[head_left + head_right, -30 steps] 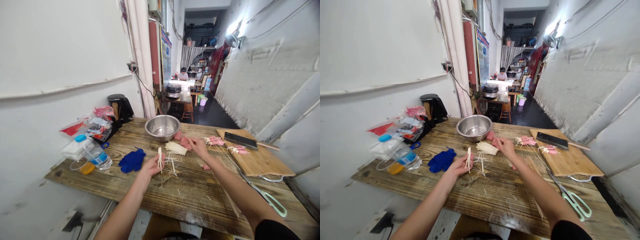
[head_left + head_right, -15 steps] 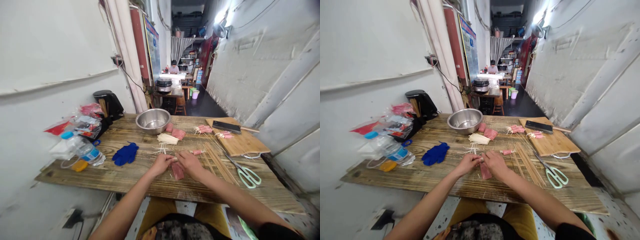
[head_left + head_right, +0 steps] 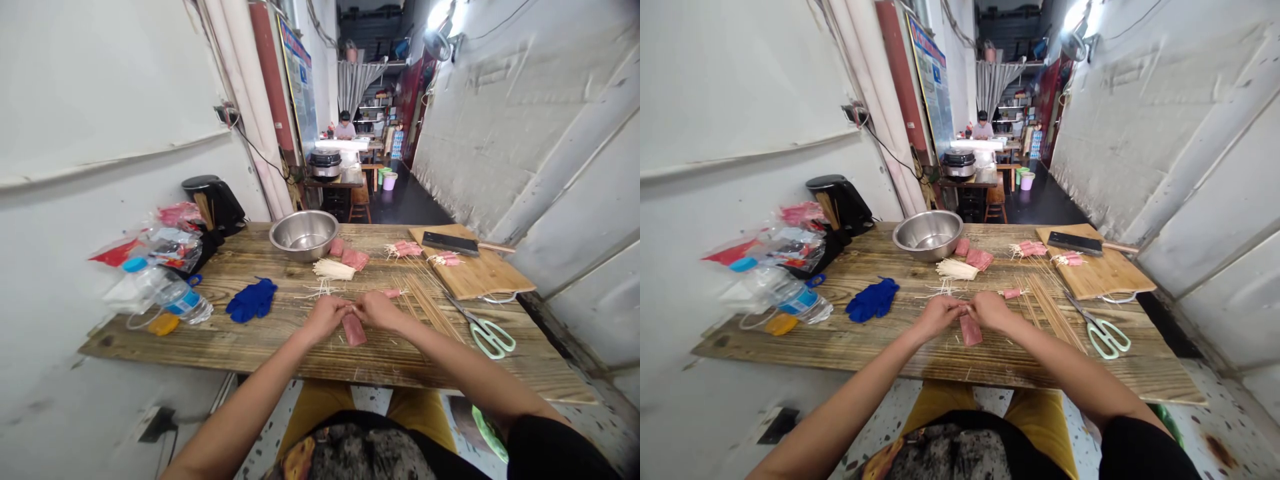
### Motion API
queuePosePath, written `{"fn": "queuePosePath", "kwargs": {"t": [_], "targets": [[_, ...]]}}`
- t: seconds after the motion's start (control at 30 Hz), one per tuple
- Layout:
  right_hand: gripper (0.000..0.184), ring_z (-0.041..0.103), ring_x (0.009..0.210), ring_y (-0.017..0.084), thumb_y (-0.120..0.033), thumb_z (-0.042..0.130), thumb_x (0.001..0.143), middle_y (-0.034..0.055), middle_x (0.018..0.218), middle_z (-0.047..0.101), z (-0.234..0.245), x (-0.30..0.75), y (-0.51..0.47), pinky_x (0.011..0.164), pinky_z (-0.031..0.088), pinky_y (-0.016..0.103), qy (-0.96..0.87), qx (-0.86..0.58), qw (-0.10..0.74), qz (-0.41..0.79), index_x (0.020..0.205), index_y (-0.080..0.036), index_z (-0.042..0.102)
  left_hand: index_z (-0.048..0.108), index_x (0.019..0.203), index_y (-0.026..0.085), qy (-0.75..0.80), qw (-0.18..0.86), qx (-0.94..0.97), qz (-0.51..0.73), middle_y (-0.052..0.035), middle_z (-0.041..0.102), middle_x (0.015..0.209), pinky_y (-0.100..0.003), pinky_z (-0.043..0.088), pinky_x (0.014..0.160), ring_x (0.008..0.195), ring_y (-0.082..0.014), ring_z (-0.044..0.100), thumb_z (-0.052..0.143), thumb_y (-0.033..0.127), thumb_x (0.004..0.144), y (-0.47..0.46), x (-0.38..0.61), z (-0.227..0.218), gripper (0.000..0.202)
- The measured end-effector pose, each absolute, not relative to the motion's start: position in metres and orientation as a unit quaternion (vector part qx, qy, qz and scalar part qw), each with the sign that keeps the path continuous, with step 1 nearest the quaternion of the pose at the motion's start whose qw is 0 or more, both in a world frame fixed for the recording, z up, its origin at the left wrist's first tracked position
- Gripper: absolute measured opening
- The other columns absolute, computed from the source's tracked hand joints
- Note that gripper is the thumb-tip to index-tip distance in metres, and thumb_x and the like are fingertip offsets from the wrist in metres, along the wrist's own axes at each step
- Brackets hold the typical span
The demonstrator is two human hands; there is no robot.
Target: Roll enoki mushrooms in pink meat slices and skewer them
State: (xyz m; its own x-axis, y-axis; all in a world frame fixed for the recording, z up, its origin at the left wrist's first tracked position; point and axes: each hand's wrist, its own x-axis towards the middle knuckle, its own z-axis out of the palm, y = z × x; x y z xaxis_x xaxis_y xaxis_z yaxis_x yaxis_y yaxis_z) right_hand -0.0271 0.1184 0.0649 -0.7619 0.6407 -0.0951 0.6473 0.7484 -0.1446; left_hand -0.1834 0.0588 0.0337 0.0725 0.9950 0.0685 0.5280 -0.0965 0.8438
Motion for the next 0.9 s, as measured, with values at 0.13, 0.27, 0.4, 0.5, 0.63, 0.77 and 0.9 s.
{"fn": "queuePosePath", "kwargs": {"t": [0.13,0.27,0.4,0.5,0.63,0.77,0.9], "targets": [[0.019,0.060,0.060,0.015,-0.022,0.058,0.082,0.0086,0.068,0.070,0.060,-0.024,0.127,0.053,0.034,0.022,0.922,0.350,-0.019,-0.166,0.069,-0.013,0.069,0.075,0.081,0.016,0.569,0.287,0.704,0.313,-0.0030,0.071,0.073,-0.024,0.044,0.066,0.068,-0.0164,0.061,0.051,0.023,0.084,0.061,-0.180,0.038,0.025],[0.026,0.050,0.043,0.009,-0.020,0.059,0.079,-0.0008,0.046,0.057,0.051,-0.018,0.134,0.045,0.033,0.019,0.831,0.367,-0.091,-0.408,0.053,-0.014,0.057,0.071,0.098,0.016,0.551,0.205,0.731,0.346,-0.0069,0.069,0.085,-0.029,0.046,0.076,0.079,-0.0182,0.060,0.046,0.022,0.088,0.059,-0.174,0.032,0.027],[0.029,0.049,0.038,0.007,-0.036,0.068,0.073,-0.0039,0.045,0.056,0.034,-0.020,0.130,0.041,0.042,0.018,0.619,0.363,-0.163,-0.678,0.057,-0.015,0.057,0.064,0.112,0.016,0.576,0.186,0.682,0.412,-0.0089,0.068,0.094,-0.034,0.047,0.084,0.087,-0.0194,0.061,0.035,0.024,0.094,0.047,-0.157,0.011,0.035],[0.033,0.052,0.042,0.006,-0.042,0.077,0.061,-0.0030,0.050,0.060,0.016,-0.027,0.118,0.045,0.047,0.019,0.520,0.348,-0.226,-0.747,0.060,-0.014,0.059,0.060,0.116,0.017,0.605,0.175,0.637,0.444,-0.0100,0.066,0.100,-0.037,0.047,0.088,0.094,-0.0215,0.060,0.037,0.028,0.093,0.039,-0.150,-0.001,0.035],[0.040,0.055,0.047,0.008,-0.051,0.076,0.059,-0.0014,0.056,0.062,-0.001,-0.031,0.107,0.051,0.049,0.022,0.517,0.344,-0.260,-0.740,0.064,-0.014,0.061,0.067,0.101,0.015,0.610,0.237,0.629,0.419,-0.0075,0.068,0.085,-0.032,0.048,0.078,0.081,-0.0196,0.061,0.039,0.026,0.090,0.042,-0.159,-0.001,0.032],[0.036,0.058,0.052,0.013,-0.047,0.074,0.066,0.0010,0.061,0.065,0.004,-0.019,0.116,0.053,0.046,0.025,0.681,0.370,-0.227,-0.590,0.078,-0.013,0.068,0.068,0.081,0.015,0.573,0.397,0.599,0.395,-0.0036,0.067,0.074,-0.025,0.045,0.070,0.072,-0.0163,0.060,0.049,0.034,0.084,0.052,-0.173,0.003,0.027],[0.031,0.060,0.067,0.015,-0.030,0.073,0.070,0.0047,0.077,0.069,0.020,-0.005,0.123,0.063,0.045,0.025,0.831,0.299,-0.214,-0.418,0.098,-0.016,0.072,0.064,0.071,0.011,0.516,0.580,0.497,0.388,0.0005,0.056,0.057,-0.018,0.032,0.051,0.050,-0.0078,0.044,0.064,0.048,0.073,0.056,-0.177,0.003,0.037]]}}
